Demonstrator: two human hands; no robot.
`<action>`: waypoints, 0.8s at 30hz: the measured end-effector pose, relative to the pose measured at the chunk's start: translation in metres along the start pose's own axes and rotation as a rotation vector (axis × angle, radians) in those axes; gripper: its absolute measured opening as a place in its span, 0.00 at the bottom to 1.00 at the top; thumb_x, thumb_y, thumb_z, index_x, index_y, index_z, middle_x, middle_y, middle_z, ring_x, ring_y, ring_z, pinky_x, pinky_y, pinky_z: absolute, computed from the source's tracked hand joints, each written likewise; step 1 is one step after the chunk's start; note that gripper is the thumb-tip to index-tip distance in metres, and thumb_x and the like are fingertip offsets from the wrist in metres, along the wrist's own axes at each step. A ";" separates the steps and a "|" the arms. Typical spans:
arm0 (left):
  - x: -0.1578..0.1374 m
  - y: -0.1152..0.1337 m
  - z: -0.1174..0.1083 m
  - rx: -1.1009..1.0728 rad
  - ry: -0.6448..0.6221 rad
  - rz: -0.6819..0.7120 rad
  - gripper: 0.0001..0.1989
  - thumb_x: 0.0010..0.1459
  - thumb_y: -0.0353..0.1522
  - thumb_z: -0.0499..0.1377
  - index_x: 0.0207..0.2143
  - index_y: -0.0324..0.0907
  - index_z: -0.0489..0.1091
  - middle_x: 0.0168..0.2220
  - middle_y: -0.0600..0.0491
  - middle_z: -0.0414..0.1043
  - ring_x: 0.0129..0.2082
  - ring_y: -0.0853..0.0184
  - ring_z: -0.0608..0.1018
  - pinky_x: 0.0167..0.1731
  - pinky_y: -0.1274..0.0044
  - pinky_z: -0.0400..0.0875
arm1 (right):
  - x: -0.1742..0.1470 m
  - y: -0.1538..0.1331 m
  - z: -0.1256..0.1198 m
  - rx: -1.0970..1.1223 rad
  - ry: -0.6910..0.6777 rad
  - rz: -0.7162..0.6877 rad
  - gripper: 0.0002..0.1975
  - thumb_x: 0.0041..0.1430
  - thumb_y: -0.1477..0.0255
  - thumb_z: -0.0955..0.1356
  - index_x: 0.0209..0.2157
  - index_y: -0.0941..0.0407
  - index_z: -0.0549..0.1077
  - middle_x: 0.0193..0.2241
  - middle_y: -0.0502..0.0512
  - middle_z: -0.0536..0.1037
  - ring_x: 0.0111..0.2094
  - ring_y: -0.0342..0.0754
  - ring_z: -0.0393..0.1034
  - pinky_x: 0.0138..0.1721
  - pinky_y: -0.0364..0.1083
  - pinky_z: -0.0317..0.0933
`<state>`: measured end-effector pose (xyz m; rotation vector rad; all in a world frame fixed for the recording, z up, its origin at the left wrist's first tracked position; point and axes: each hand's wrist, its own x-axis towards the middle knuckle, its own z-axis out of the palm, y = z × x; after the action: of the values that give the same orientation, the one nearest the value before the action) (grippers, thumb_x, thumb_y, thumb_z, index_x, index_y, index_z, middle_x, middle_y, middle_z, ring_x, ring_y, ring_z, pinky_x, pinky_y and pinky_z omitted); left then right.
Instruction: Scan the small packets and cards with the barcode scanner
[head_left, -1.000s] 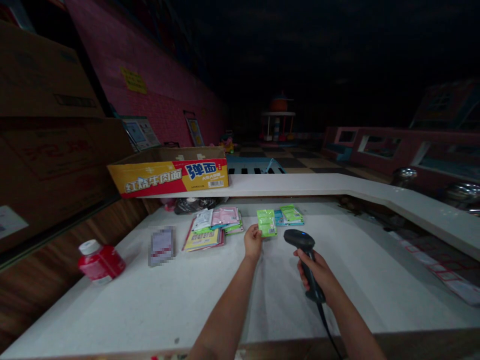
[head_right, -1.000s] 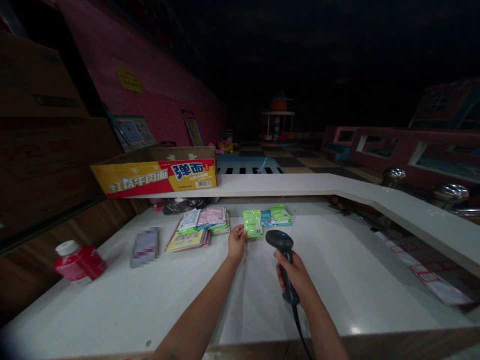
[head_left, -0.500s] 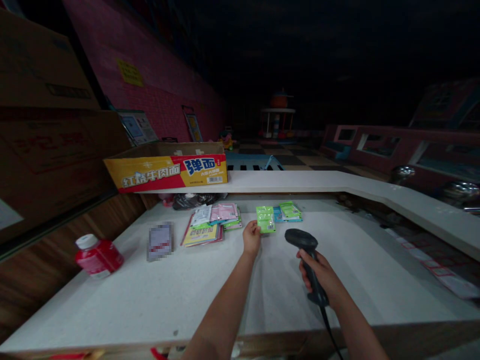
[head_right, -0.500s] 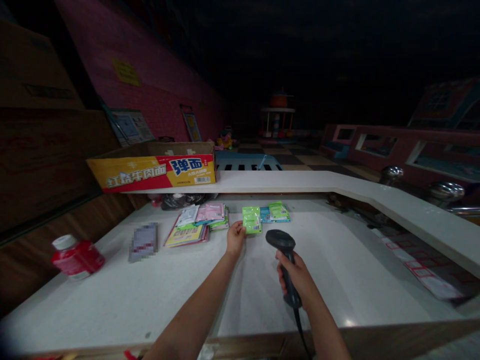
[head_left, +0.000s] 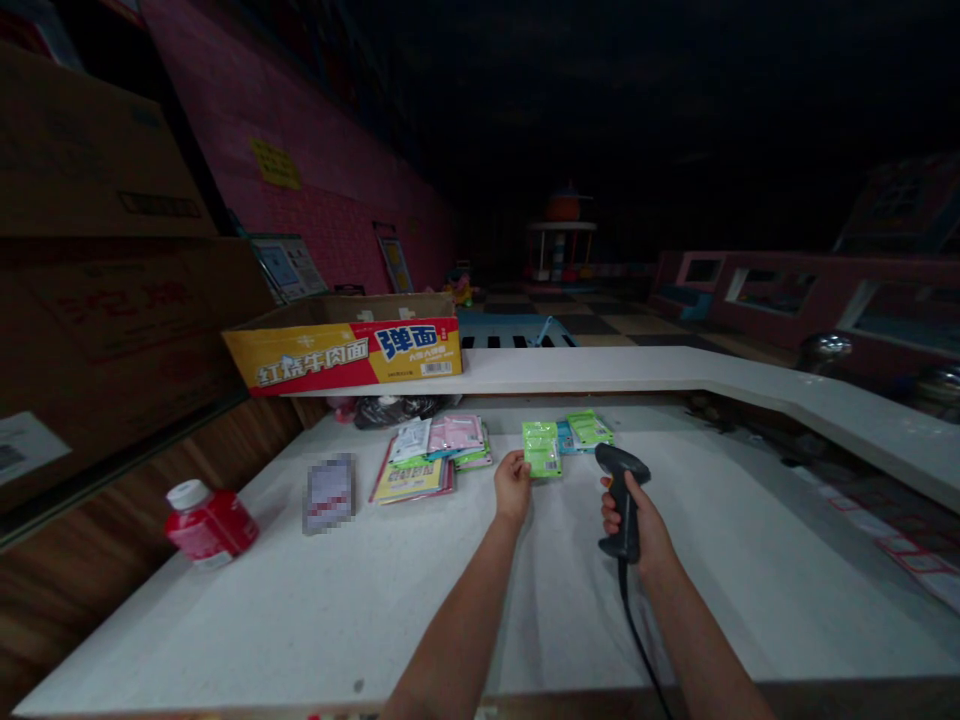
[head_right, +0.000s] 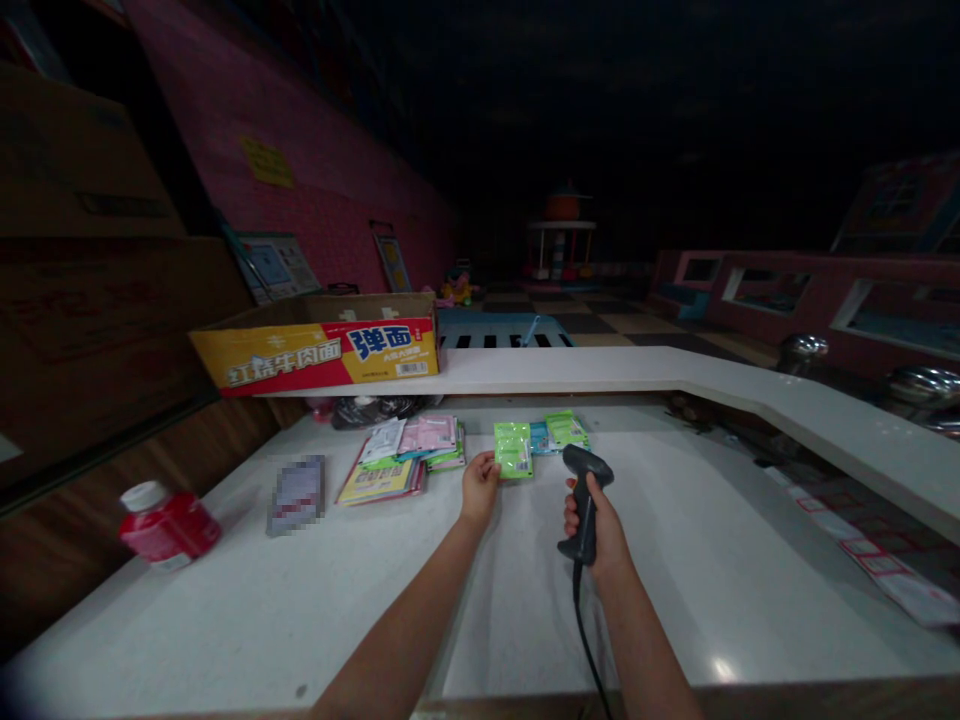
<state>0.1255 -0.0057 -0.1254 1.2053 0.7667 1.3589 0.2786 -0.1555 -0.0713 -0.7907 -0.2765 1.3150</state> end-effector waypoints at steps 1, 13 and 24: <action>0.000 0.000 0.000 0.002 0.003 0.002 0.19 0.46 0.41 0.66 0.38 0.40 0.68 0.31 0.49 0.78 0.32 0.63 0.80 0.31 0.74 0.75 | 0.004 0.002 -0.004 0.053 -0.013 0.009 0.20 0.49 0.58 0.75 0.36 0.58 0.71 0.17 0.44 0.68 0.14 0.36 0.57 0.13 0.35 0.54; -0.013 0.012 0.001 0.090 0.044 0.008 0.08 0.47 0.35 0.62 0.31 0.41 0.72 0.28 0.50 0.77 0.28 0.64 0.79 0.28 0.74 0.76 | 0.011 0.009 -0.024 0.299 -0.082 0.065 0.13 0.55 0.65 0.71 0.38 0.57 0.69 0.20 0.44 0.66 0.15 0.36 0.57 0.13 0.35 0.57; 0.034 0.119 -0.111 0.120 0.509 0.087 0.08 0.43 0.32 0.61 0.28 0.38 0.73 0.25 0.52 0.75 0.24 0.66 0.78 0.26 0.74 0.76 | 0.004 0.007 -0.021 0.341 -0.052 0.090 0.12 0.56 0.68 0.70 0.39 0.58 0.68 0.21 0.45 0.65 0.16 0.36 0.58 0.14 0.35 0.58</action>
<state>-0.0116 0.0264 -0.0364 0.9984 1.1756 1.7416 0.2867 -0.1587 -0.0918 -0.4861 -0.0542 1.4211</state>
